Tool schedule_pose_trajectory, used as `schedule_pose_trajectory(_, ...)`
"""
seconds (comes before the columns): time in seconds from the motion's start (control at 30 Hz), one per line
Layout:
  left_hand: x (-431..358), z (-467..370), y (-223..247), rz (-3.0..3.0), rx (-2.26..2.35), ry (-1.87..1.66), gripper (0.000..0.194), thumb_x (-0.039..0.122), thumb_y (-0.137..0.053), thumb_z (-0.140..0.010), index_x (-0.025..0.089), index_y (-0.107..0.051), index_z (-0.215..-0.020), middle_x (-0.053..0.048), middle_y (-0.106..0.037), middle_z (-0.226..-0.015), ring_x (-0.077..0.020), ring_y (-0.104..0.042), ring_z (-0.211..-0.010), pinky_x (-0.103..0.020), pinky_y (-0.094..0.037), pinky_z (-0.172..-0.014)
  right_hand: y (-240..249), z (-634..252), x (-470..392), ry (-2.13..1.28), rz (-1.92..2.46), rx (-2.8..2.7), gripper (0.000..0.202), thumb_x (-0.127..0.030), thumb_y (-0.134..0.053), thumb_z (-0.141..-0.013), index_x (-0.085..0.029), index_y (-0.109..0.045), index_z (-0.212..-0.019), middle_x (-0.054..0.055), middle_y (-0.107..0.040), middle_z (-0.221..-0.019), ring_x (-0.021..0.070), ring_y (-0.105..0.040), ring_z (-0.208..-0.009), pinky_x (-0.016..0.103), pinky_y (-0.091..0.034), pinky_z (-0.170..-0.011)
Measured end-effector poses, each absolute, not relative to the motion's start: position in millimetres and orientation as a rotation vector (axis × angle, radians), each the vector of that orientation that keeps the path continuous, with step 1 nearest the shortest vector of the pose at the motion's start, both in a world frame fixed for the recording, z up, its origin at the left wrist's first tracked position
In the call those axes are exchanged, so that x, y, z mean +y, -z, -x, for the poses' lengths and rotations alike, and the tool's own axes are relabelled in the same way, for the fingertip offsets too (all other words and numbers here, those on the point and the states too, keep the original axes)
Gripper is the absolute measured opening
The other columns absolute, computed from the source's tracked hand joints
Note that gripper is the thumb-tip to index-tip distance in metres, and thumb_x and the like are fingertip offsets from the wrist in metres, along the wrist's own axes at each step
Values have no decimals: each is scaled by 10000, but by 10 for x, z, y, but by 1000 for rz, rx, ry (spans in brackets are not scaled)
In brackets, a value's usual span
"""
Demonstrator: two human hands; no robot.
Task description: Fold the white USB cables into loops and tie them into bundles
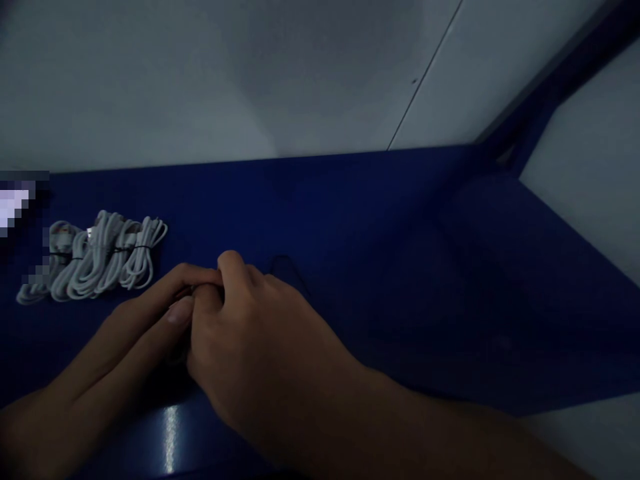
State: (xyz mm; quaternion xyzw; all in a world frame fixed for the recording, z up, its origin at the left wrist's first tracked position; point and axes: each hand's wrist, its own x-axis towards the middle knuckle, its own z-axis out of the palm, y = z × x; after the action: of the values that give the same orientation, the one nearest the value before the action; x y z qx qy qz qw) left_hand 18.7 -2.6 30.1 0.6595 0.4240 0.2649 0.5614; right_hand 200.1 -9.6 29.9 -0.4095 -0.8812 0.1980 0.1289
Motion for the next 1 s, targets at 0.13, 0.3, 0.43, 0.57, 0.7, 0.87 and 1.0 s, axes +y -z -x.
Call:
schedule_pose_trajectory(0.13, -12, -167, -328, -1550, 982, -582, 260, 380, -457, -1180, 279, -681, -1265, 13, -783, -982, -149, -719, -812, -239, -585, -765, -317, -1996, -89, -609, 1214, -2575, 199, -68, -524, -1033, -78, -717, -1080, 119, -613, -991, 196, -548, -745, 342, -513, -605)
schedule_pose_trajectory(0.3, -5, -156, -328, -1598, 1003, -586, 260, 354, -447, -1186, 299, -683, -1280, 21, -781, -1006, -153, -724, -857, -243, -570, -775, -353, -1991, -102, -604, 1223, -2638, 244, -34, -486, -1016, -86, -714, -1087, 118, -611, -967, 196, -547, -731, 339, -493, -592)
schedule_pose_trajectory(0.43, -10, -169, -313, -1589, 964, -605, 255, 380, -457, -1174, 314, -698, -1223, 33, -767, -1003, -145, -716, -859, -248, -569, -784, -355, -1975, -105, -538, 1224, -2660, 233, -19, -513, -977, -93, -722, -1049, 116, -606, -936, 208, -555, -734, 341, -480, -574)
schedule_pose_trajectory(0.57, -26, -192, -310, -1566, 929, -646, 253, 333, -446, -1169, 315, -698, -1190, 44, -731, -908, -136, -689, -787, -249, -564, -734, -342, -1971, -90, -533, 1215, -2654, 258, -18, -479, -995, -87, -723, -1043, 113, -600, -919, 204, -555, -725, 340, -483, -576)
schedule_pose_trajectory(0.7, -28, -198, -315, -1590, 968, -630, 250, 328, -435, -1170, 296, -682, -1152, 32, -730, -920, -147, -687, -806, -246, -554, -724, -313, -1980, -100, -451, 1183, -2620, 214, -25, -526, -995, -82, -731, -973, 106, -597, -883, 206, -563, -737, 320, -476, -556)
schedule_pose_trajectory(0.87, -11, -180, -320, -1570, 955, -603, 218, 358, -468, -1163, 300, -678, -1161, 37, -772, -993, -135, -722, -798, -238, -574, -776, -275, -1996, -121, -363, 1112, -2606, 204, 1, -559, -968, -74, -747, -1001, 96, -608, -866, 201, -552, -742, 310, -475, -559)
schedule_pose_trajectory(1.0, -14, -167, -333, -1566, 974, -589, 223, 352, -481, -1164, 289, -691, -1202, 33, -779, -1030, -126, -722, -824, -223, -565, -784, -297, -1991, -101, -440, 1182, -2569, 190, 2, -563, -973, -80, -734, -986, 86, -605, -884, 171, -547, -716, 294, -493, -572)
